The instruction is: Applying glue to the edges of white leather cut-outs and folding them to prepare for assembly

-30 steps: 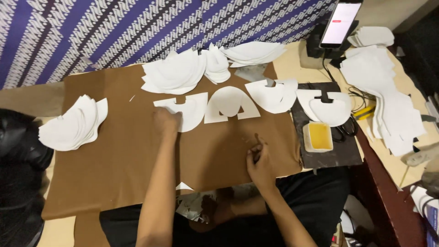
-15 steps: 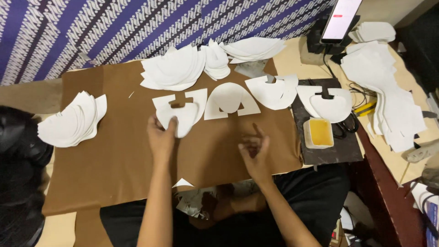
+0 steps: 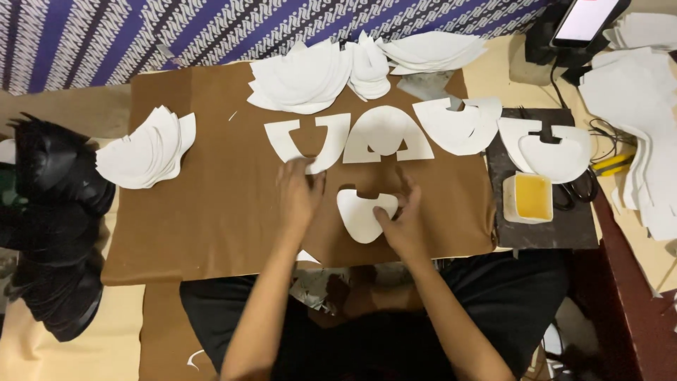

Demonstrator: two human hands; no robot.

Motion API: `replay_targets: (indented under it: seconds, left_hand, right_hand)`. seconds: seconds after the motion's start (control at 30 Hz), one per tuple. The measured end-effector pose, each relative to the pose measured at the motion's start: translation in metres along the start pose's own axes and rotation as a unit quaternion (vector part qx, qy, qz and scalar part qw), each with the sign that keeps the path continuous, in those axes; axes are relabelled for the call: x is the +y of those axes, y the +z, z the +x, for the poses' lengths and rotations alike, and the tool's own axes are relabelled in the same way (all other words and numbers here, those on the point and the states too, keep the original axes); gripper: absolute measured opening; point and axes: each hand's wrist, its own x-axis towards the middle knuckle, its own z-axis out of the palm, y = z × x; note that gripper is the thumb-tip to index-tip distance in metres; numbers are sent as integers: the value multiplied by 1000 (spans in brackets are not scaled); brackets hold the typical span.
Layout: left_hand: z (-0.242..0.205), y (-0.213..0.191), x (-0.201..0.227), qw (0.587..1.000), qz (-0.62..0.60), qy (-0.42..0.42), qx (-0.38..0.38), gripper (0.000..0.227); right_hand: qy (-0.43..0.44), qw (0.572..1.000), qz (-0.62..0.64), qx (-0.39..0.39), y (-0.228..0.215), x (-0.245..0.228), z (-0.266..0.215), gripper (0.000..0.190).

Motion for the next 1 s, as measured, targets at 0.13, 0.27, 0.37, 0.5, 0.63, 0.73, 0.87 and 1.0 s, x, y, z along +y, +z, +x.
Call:
replay_targets:
  seconds: [0.13,0.27,0.37,0.5,0.63,0.73,0.87,1.0]
  left_hand:
    - [45,33,-37,984,123,76,-108,51]
    - [63,28,-35,954,204,99,-198,49]
    - [68,14,-29,951,199,77,-223,47]
    - [66,7,-35,975,124,63,-174,41]
    - [40,-32,10,982,-161,-76,-68,30]
    - [-7,-58,65,834,-527,-164,9,19]
    - [-69,-30,77,714,-685,-143,37,38]
    - [-108,-14,75,720,-686,-90,-42,47]
  right_hand:
    - [16,1000,-11,-13,9,37,11,91]
    - [-53,982,-169,-65,9,53,16,68]
    - [-119,955,-268,-42,6,48,13,66]
    - [-131,955,-265,25,0,51,7,64]
    - [-11,990,-141,-1,-7,48,-17,66]
    - [204,941,229,-141,1,41,-22,66]
    - [244,880,405,-38,-1,-13,-22,51]
    - [26,949,313,39,-19,-24,-28,72]
